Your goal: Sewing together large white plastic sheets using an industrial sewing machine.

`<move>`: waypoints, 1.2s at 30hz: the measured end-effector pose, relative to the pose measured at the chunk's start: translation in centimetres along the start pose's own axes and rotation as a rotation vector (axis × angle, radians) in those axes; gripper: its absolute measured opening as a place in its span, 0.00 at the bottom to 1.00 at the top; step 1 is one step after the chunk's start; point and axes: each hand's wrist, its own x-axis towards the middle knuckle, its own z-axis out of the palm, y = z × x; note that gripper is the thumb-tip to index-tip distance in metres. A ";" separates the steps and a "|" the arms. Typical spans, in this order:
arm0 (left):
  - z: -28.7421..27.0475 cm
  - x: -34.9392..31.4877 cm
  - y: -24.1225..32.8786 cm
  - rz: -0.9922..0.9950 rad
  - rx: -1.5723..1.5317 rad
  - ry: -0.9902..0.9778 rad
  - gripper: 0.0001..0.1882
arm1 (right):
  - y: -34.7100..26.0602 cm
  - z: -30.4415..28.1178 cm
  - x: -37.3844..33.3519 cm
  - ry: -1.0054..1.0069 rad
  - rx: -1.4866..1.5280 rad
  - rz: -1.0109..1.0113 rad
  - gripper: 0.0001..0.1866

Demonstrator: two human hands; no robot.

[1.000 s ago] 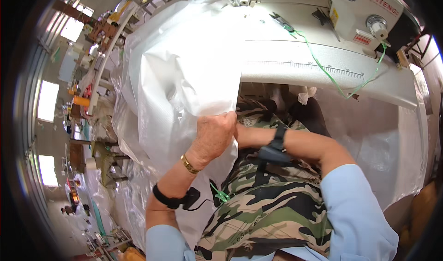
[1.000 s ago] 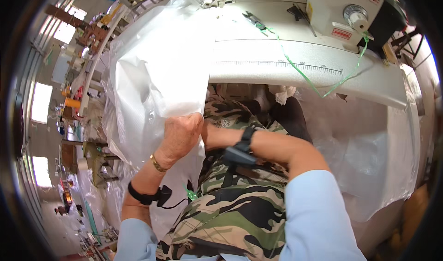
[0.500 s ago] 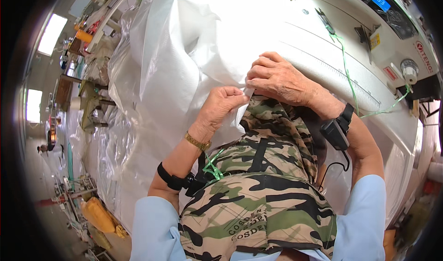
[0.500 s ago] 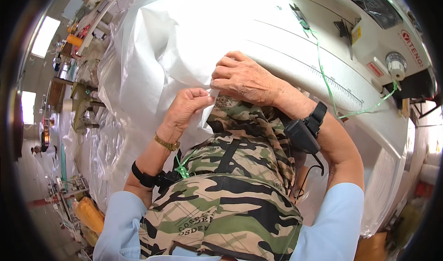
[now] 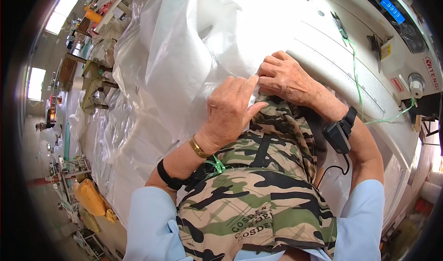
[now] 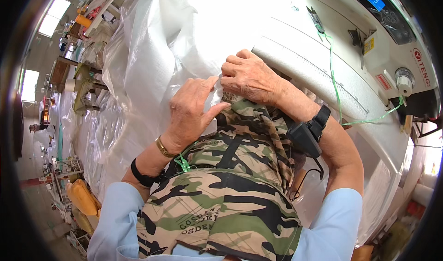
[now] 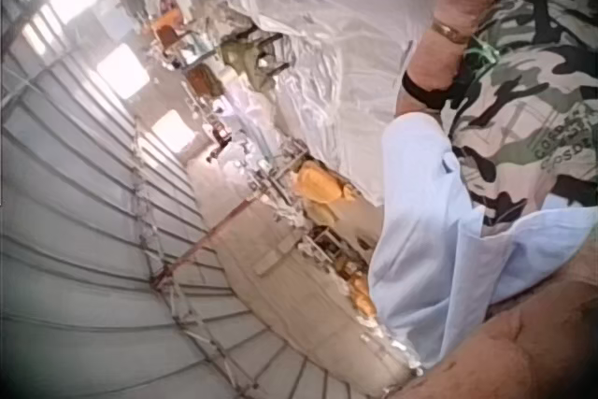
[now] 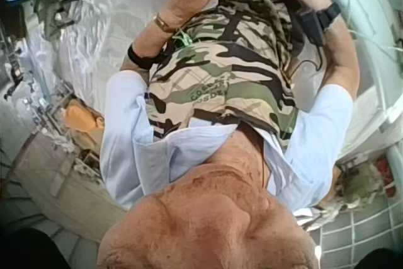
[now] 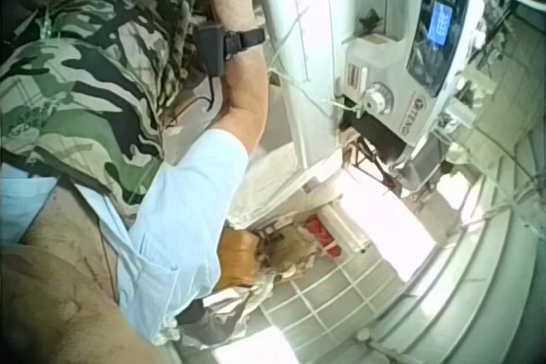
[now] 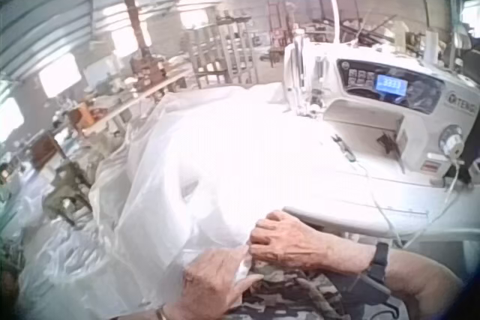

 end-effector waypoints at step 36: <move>-0.2 1.7 -3.0 -0.141 -0.522 -0.038 0.10 | 6.6 -4.1 2.5 -0.042 -0.073 0.224 0.26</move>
